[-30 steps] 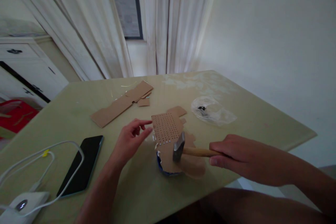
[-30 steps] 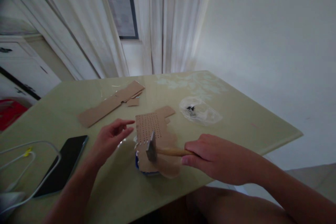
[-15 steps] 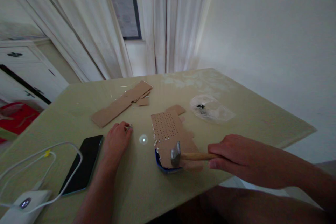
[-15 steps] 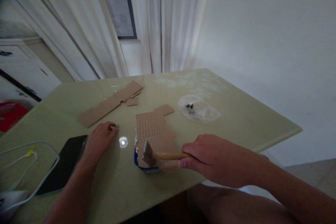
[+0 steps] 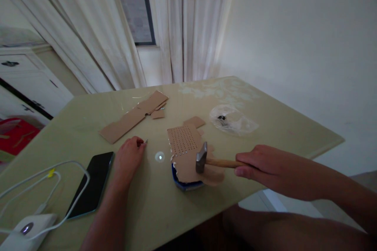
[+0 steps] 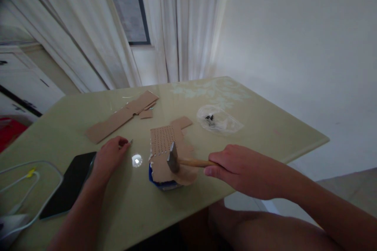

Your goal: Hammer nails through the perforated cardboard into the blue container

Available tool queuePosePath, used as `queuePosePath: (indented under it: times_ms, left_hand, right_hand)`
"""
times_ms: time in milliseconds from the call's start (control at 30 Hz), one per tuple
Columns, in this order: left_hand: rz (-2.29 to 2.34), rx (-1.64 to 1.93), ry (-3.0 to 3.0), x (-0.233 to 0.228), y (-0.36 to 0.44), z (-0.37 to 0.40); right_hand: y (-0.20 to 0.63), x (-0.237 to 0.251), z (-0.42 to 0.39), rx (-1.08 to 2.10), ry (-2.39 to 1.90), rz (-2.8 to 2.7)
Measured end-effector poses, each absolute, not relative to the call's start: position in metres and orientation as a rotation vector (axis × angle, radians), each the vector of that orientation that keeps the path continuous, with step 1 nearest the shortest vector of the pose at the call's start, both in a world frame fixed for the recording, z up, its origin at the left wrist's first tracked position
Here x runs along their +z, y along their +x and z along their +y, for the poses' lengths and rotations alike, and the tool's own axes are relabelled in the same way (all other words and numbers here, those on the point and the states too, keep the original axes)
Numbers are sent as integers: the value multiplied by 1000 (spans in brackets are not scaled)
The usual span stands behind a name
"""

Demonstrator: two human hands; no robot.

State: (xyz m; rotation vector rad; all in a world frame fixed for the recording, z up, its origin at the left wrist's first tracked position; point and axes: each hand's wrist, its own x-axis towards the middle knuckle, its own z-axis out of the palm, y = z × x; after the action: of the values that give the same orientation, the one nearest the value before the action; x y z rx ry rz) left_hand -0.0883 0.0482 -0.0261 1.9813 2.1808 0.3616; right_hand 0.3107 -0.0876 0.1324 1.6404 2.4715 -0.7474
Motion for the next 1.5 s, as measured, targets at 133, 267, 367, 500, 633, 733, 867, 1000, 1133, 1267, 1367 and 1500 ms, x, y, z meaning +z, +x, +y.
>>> queuePosePath:
  times_ms: [133,267,367,500,633,733,867,1000,1133,1267,1367,1500]
  left_hand:
    - [2179,354,1986,-26,-88,48]
    - [2166,349,2025,-26,-87,47]
    - [2148,352,2070,-25,-86,47]
    - [2129,350,2119,-25,-85,46]
    - [2123,347,2125,-27,-84,47]
    - [2109,343,2118,-28,-84,48]
    - [2095,346,2120,-29,-83,49]
    - [2082,362,2142,-31,-82,50]
    - [2027,360,2197,-31,-81,50]
    - [2003,352,2240,-30,-80,50]
    - [2003,350,2253,-31,-79,50]
    - [1976,348,2278,-32,-77,49]
  right_hand:
    - [312,131,-89,-702,1664,2463]
    - [311,131,-89,-694,1644,2444]
    - [310,131,-88,-693,1642,2434]
    - [310,131,-88,-712,1637,2474]
    - [311,130,-88,-731,1639,2484]
    - [311,131,-88,-735,1646,2471]
    - [309,134,-88,-741,1633,2452]
    - [309,136,-89,-731,1618,2425]
    - [309,136,-89,-732,1608,2440]
    - [309,136,-89,-748,1615,2454]
    - [309,135,-88,-776,1623,2453]
    - [311,134,-88,-788,1627,2445]
